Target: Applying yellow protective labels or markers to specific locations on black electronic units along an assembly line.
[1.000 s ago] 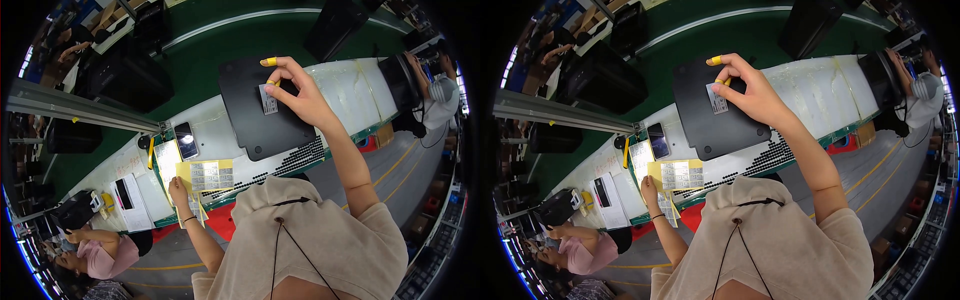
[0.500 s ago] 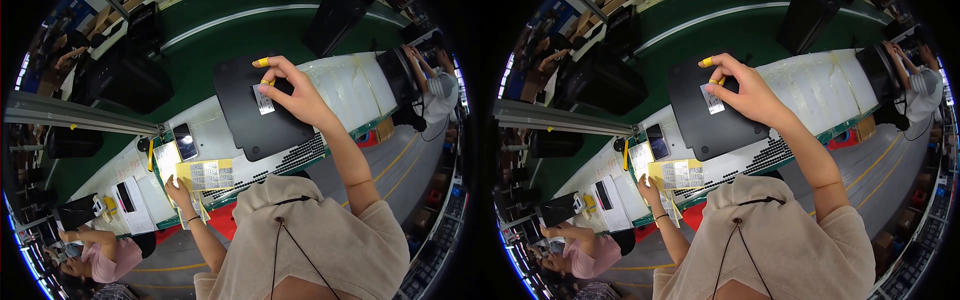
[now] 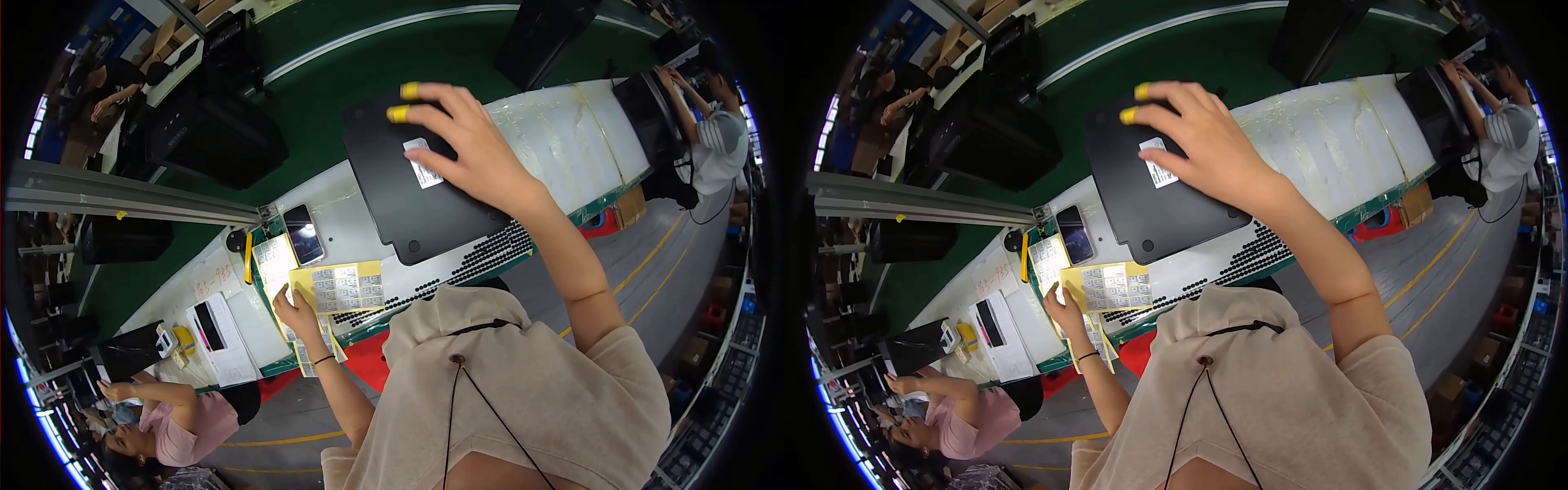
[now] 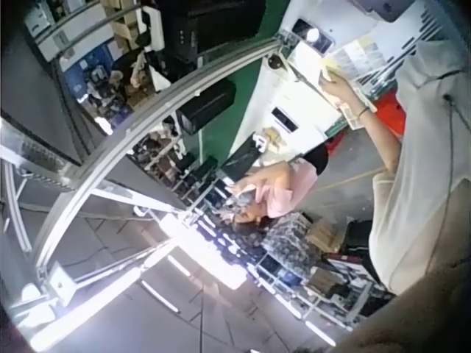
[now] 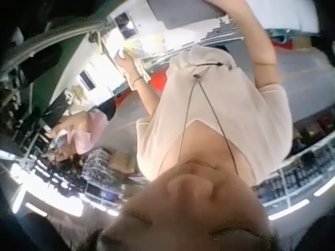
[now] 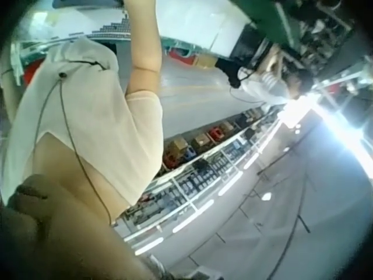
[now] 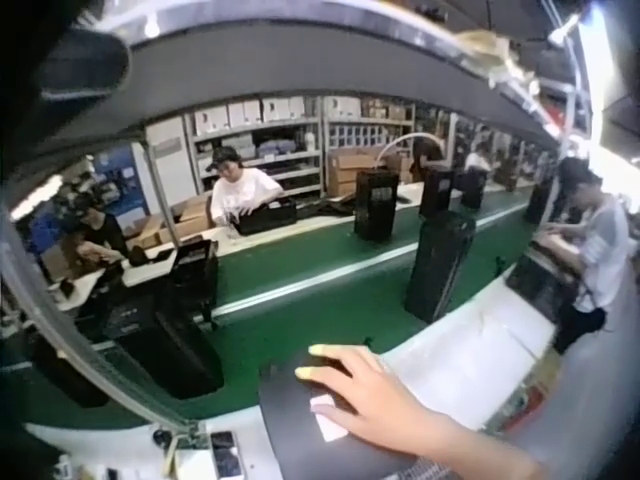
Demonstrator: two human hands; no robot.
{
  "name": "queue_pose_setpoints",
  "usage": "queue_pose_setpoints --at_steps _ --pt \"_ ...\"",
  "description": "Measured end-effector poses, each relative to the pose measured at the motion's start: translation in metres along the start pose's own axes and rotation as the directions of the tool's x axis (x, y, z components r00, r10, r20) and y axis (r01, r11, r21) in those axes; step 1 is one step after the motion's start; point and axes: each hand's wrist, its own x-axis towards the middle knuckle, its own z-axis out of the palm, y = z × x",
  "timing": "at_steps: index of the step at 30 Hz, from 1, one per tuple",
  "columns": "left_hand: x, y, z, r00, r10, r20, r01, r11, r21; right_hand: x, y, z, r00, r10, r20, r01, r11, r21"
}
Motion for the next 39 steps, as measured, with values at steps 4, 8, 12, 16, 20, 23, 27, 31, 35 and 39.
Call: queue_pose_setpoints --at_steps 4,8,12,16,20,23,27,31,35,39 --pt "0.005 0.013 0.004 0.999 0.033 -0.021 -0.034 0.996 -0.084 0.013 -0.013 -0.025 1.0 -0.002 -0.001 0.002 0.865 0.501" --pt "0.006 0.019 0.007 0.992 0.129 0.013 -0.126 0.981 -0.146 -0.019 -0.063 -0.087 0.894 -0.436 -0.102 0.095 -0.039 0.995" --pt "0.005 0.025 0.012 0.987 0.15 0.057 -0.139 0.977 -0.161 -0.05 -0.095 -0.139 0.745 -0.65 -0.149 0.074 -0.142 0.987" --pt "0.006 0.039 0.017 0.986 0.151 0.067 -0.135 0.97 -0.203 -0.067 -0.105 -0.159 0.735 -0.659 -0.158 0.105 -0.12 0.987" --pt "0.003 0.054 0.017 0.977 0.197 0.08 -0.18 0.967 -0.178 -0.08 -0.109 -0.174 0.721 -0.672 -0.17 0.113 -0.128 0.985" --pt "0.002 0.065 0.017 0.97 0.223 0.093 -0.203 0.962 -0.184 -0.09 -0.108 -0.181 0.7 -0.691 -0.184 0.116 -0.144 0.983" --pt "0.004 0.09 0.019 0.962 0.237 0.135 -0.183 0.929 -0.322 -0.095 -0.105 -0.192 0.662 -0.725 -0.19 0.097 -0.169 0.981" --pt "-0.005 0.128 0.011 0.907 0.264 0.328 -0.01 0.793 -0.61 -0.097 -0.084 -0.198 0.568 -0.798 -0.199 -0.043 -0.27 0.962" --pt "-0.025 0.172 0.005 0.802 0.455 0.387 0.137 0.491 -0.86 -0.114 -0.017 -0.121 0.957 -0.129 0.259 -0.23 0.206 0.951" --pt "-0.051 0.208 0.008 0.877 0.377 0.299 0.085 0.49 -0.867 -0.13 0.031 -0.023 0.925 0.37 0.088 -0.324 0.645 0.692"
